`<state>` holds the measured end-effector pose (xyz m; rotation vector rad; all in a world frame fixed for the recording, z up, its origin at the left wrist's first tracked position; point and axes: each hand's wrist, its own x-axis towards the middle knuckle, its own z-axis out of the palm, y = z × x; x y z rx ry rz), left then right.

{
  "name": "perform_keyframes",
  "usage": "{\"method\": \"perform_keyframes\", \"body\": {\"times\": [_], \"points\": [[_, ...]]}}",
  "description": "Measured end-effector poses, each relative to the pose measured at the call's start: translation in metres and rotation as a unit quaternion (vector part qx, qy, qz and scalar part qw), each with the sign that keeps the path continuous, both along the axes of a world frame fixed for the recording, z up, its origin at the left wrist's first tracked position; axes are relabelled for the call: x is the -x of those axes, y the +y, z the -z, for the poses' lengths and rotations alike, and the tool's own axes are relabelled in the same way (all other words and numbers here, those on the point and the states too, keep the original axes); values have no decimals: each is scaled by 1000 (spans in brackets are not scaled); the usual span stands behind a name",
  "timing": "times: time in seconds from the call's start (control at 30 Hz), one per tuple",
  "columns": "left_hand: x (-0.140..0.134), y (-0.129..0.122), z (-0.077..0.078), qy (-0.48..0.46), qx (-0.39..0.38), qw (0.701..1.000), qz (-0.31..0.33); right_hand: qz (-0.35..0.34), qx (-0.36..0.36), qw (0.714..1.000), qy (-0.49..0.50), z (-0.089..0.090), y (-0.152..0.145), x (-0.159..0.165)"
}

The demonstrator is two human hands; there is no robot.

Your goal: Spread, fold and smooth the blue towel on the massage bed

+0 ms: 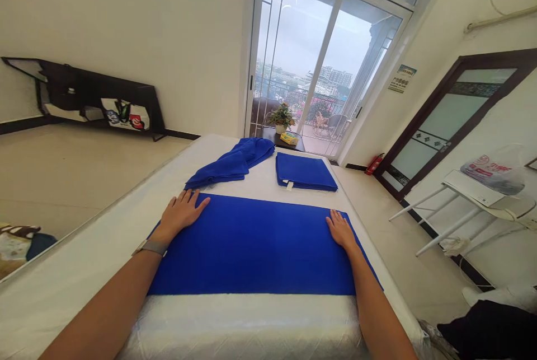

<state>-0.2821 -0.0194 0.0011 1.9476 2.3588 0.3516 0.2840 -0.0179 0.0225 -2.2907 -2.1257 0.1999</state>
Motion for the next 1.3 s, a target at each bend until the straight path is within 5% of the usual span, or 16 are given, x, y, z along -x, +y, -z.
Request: {"method": "perform_keyframes", "body": {"times": [0.1,0.23,0.4,0.53,0.67,0.8,0.93,1.2,1.3], "points": [[1,1,2,5,3,1000,-2,51,-4,999,-4,4,1,-31],[-2,-5,-3,22,-11,1000,-12,53,-11,998,-11,9,5,-34],[-26,-17,-25,82,-122,989,15,57,-22,998,-4,12,6,-28],[-91,-25,-35,36,-110,985,127,56,-31,998,14,13,6,-29],[-177,-46,-23,0,-52,950,307,54,-31,998,30,12,4,-29],[-220,-66,-9,-13,-7,941,338,52,-31,998,35,11,3,-29],[-191,-67,-3,-11,12,957,291,55,-30,997,34,11,3,-29],[-18,-54,0,30,35,997,64,62,-29,997,29,12,3,-29],[21,-55,2,25,30,999,8,62,-33,997,22,13,3,-29]]}}
